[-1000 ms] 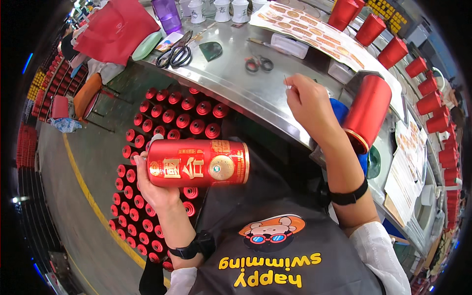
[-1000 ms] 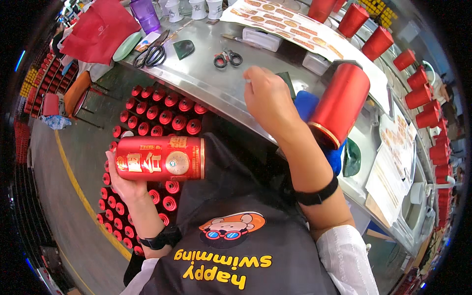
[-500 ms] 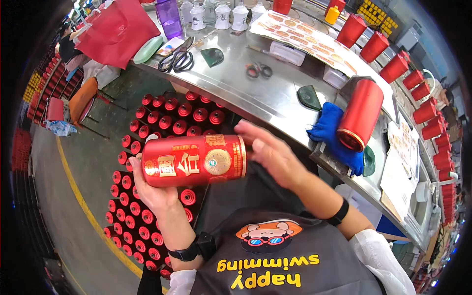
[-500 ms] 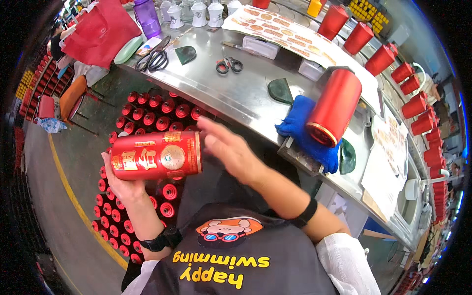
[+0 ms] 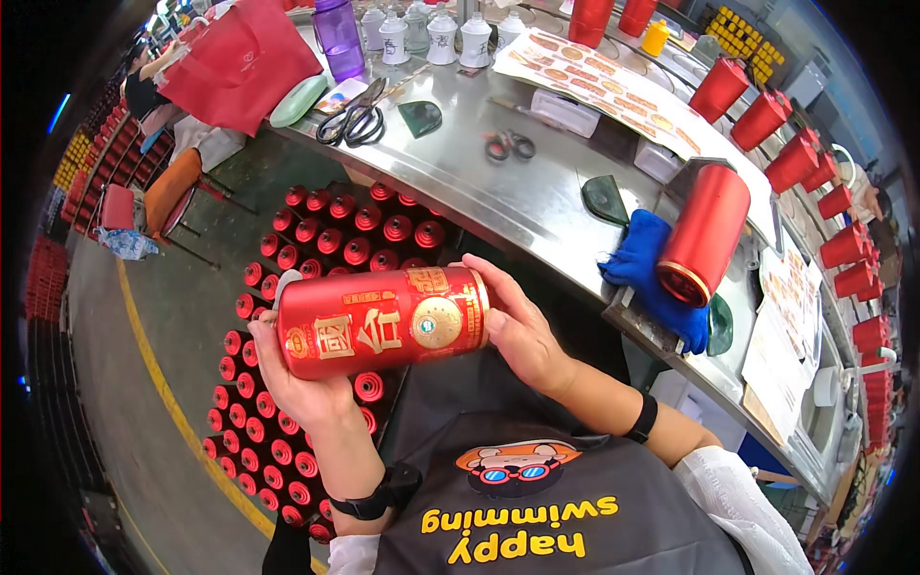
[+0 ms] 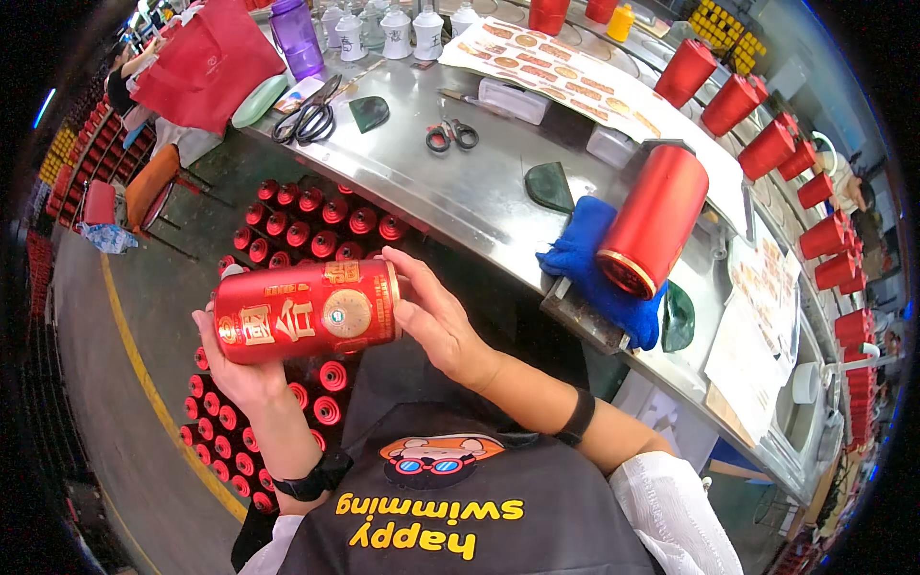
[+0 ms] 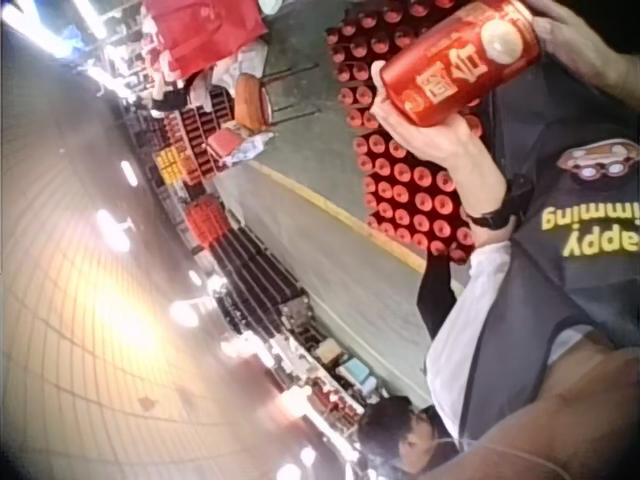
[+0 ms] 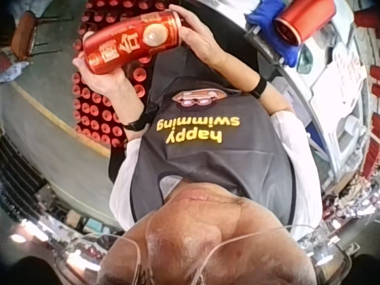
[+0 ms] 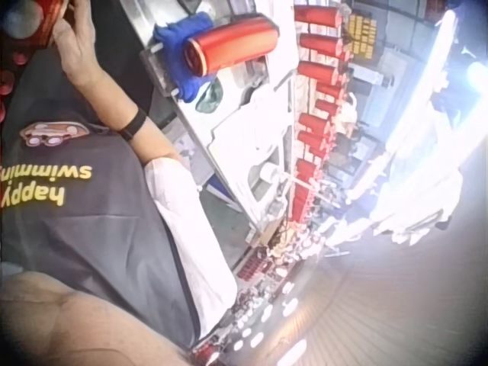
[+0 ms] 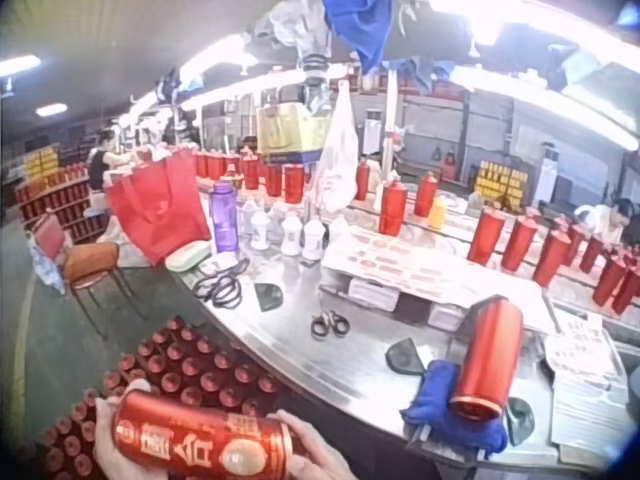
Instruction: Applying and cleaning gold labels on red metal cylinders.
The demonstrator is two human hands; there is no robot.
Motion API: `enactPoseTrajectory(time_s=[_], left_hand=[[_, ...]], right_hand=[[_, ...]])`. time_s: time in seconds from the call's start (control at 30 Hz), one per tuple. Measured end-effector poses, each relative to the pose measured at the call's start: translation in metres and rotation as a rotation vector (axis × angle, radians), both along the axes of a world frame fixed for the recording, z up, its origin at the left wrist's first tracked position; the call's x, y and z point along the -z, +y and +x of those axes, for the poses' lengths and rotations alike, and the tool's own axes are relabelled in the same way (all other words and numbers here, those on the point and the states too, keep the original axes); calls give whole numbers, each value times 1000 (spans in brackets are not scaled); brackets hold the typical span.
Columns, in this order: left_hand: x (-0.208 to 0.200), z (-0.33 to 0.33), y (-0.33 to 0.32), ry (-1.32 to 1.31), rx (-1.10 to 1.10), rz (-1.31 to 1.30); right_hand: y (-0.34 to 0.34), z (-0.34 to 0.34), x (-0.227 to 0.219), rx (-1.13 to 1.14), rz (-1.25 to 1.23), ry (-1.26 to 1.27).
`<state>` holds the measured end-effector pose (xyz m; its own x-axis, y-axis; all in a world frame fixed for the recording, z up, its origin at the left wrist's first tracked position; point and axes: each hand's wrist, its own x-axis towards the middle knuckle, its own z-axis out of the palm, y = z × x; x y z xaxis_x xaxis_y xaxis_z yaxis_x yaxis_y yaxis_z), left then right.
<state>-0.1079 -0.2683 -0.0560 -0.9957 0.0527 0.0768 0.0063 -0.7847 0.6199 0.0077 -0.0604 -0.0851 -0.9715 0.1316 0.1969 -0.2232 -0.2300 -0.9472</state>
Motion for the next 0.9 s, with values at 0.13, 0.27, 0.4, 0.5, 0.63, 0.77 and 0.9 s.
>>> enactPoseTrajectory(time_s=[0.13, 0.27, 0.4, 0.5, 0.63, 0.77, 0.9], left_hand=[[-7, 4, 6, 159, 57, -35], [-5, 8, 12, 104, -34, -114], [-5, 2, 7, 83, 19, -77], [-5, 0, 5, 52, -12, -103], [-7, 1, 5, 32, -40, -121], [-8, 1, 5, 27, -41, -149], [-6, 0, 3, 5, -36, -129]], right_hand=[[-7, -7, 5, 82, -166, -32], [-8, -8, 7, 175, -95, -109], [-6, 2, 8, 168, 159, 25], [-2, 2, 12, 152, 292, 114], [-1, 2, 18, 100, 319, 169], [-5, 0, 21, 154, 266, 148], [-5, 1, 22, 145, 245, 145]])
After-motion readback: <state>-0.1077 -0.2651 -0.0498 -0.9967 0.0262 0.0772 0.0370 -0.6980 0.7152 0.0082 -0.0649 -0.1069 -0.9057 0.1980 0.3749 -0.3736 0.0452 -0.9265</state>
